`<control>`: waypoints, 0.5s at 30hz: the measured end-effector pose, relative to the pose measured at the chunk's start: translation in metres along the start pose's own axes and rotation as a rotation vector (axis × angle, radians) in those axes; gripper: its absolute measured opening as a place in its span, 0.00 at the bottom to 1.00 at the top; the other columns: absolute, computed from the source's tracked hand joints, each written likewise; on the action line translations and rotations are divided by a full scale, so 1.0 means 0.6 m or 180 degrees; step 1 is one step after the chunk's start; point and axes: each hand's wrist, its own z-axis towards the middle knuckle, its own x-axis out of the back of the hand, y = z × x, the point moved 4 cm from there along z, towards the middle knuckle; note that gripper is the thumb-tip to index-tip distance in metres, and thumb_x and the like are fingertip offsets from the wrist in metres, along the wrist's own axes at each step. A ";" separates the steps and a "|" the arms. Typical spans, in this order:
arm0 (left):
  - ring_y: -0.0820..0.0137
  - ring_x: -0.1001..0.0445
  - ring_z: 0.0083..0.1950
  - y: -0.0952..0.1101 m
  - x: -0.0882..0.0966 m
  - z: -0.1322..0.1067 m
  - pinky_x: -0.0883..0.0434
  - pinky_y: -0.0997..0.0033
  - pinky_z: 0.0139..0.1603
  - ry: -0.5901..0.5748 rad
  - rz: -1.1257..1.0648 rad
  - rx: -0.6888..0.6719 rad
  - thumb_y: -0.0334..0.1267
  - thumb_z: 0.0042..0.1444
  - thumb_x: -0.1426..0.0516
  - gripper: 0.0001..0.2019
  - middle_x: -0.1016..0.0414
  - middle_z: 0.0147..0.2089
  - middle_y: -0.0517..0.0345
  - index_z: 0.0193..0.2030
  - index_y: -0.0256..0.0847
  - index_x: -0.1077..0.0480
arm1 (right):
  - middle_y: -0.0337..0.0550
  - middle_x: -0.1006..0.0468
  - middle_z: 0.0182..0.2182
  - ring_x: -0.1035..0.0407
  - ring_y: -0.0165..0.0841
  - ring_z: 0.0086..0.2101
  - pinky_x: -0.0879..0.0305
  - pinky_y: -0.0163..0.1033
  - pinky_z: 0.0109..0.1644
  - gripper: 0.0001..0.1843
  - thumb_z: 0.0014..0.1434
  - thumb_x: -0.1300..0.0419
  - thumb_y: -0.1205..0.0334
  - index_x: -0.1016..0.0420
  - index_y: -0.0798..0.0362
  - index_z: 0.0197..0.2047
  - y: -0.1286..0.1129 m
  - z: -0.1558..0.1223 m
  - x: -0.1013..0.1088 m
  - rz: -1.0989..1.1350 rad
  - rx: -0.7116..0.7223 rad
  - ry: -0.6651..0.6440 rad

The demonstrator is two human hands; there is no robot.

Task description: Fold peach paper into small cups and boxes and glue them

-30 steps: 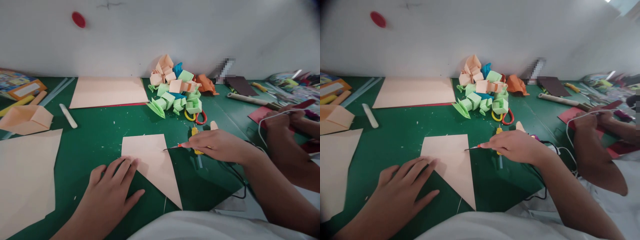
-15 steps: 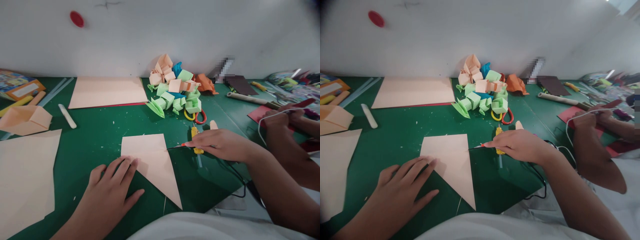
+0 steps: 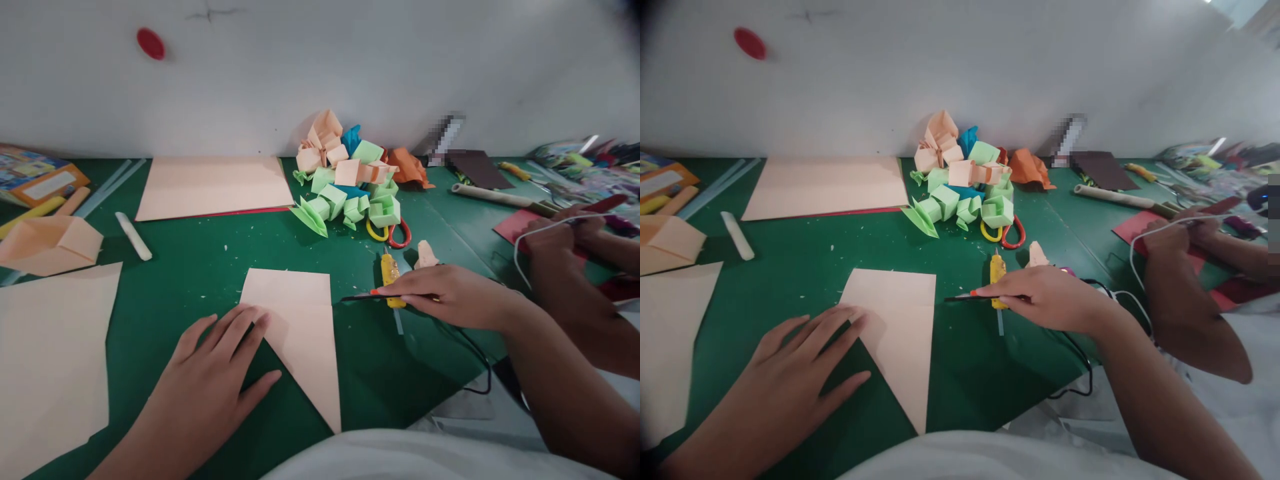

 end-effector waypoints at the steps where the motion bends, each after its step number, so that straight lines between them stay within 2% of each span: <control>1: 0.50 0.27 0.60 -0.009 -0.001 0.001 0.38 0.43 0.64 0.0000 -0.0056 -0.0018 0.53 0.67 0.49 0.26 0.29 0.65 0.45 0.64 0.39 0.30 | 0.40 0.17 0.51 0.22 0.37 0.43 0.28 0.41 0.46 0.23 0.71 0.52 0.58 0.28 0.37 0.65 0.000 -0.004 0.000 0.0065 -0.0038 0.0053; 3: 0.52 0.26 0.61 -0.030 -0.006 0.002 0.39 0.45 0.69 -0.0033 -0.0239 -0.0116 0.53 0.67 0.49 0.24 0.28 0.65 0.48 0.62 0.42 0.29 | 0.41 0.17 0.50 0.22 0.37 0.42 0.27 0.40 0.45 0.23 0.71 0.51 0.59 0.29 0.39 0.65 0.000 -0.012 0.000 0.0220 -0.0104 0.0257; 5: 0.54 0.27 0.63 -0.053 -0.010 0.003 0.40 0.47 0.72 -0.0059 -0.0437 -0.0188 0.51 0.68 0.49 0.22 0.28 0.65 0.51 0.61 0.45 0.28 | 0.43 0.19 0.54 0.22 0.40 0.46 0.27 0.43 0.49 0.24 0.71 0.51 0.58 0.32 0.41 0.67 0.000 -0.018 -0.002 0.0355 -0.0138 0.0535; 7: 0.53 0.30 0.67 -0.076 -0.012 0.003 0.40 0.46 0.73 -0.0019 -0.0557 -0.0146 0.50 0.69 0.49 0.20 0.27 0.65 0.53 0.60 0.46 0.27 | 0.46 0.23 0.58 0.24 0.43 0.50 0.27 0.46 0.53 0.26 0.71 0.50 0.57 0.38 0.42 0.70 0.001 -0.019 -0.007 0.0485 -0.0154 0.0837; 9: 0.51 0.33 0.69 -0.093 -0.013 0.004 0.36 0.46 0.71 -0.0001 -0.0609 -0.0099 0.52 0.68 0.49 0.20 0.27 0.65 0.54 0.57 0.46 0.25 | 0.49 0.24 0.59 0.24 0.44 0.50 0.26 0.47 0.52 0.26 0.71 0.49 0.56 0.41 0.44 0.70 -0.001 -0.014 -0.014 0.0653 -0.0135 0.1098; 12: 0.55 0.31 0.68 -0.105 -0.013 0.008 0.38 0.49 0.73 -0.0075 -0.0768 -0.0159 0.52 0.68 0.48 0.18 0.24 0.62 0.55 0.51 0.45 0.24 | 0.51 0.26 0.58 0.24 0.42 0.47 0.25 0.46 0.48 0.24 0.71 0.50 0.58 0.45 0.46 0.69 -0.015 0.006 -0.024 0.0912 0.0001 0.1251; 15: 0.59 0.30 0.67 -0.110 -0.014 0.010 0.43 0.51 0.76 -0.0206 -0.0925 -0.0165 0.53 0.68 0.47 0.17 0.25 0.62 0.54 0.47 0.44 0.24 | 0.54 0.28 0.59 0.25 0.41 0.48 0.27 0.46 0.48 0.24 0.71 0.51 0.60 0.48 0.48 0.68 -0.041 0.038 -0.032 0.0802 -0.0086 0.1313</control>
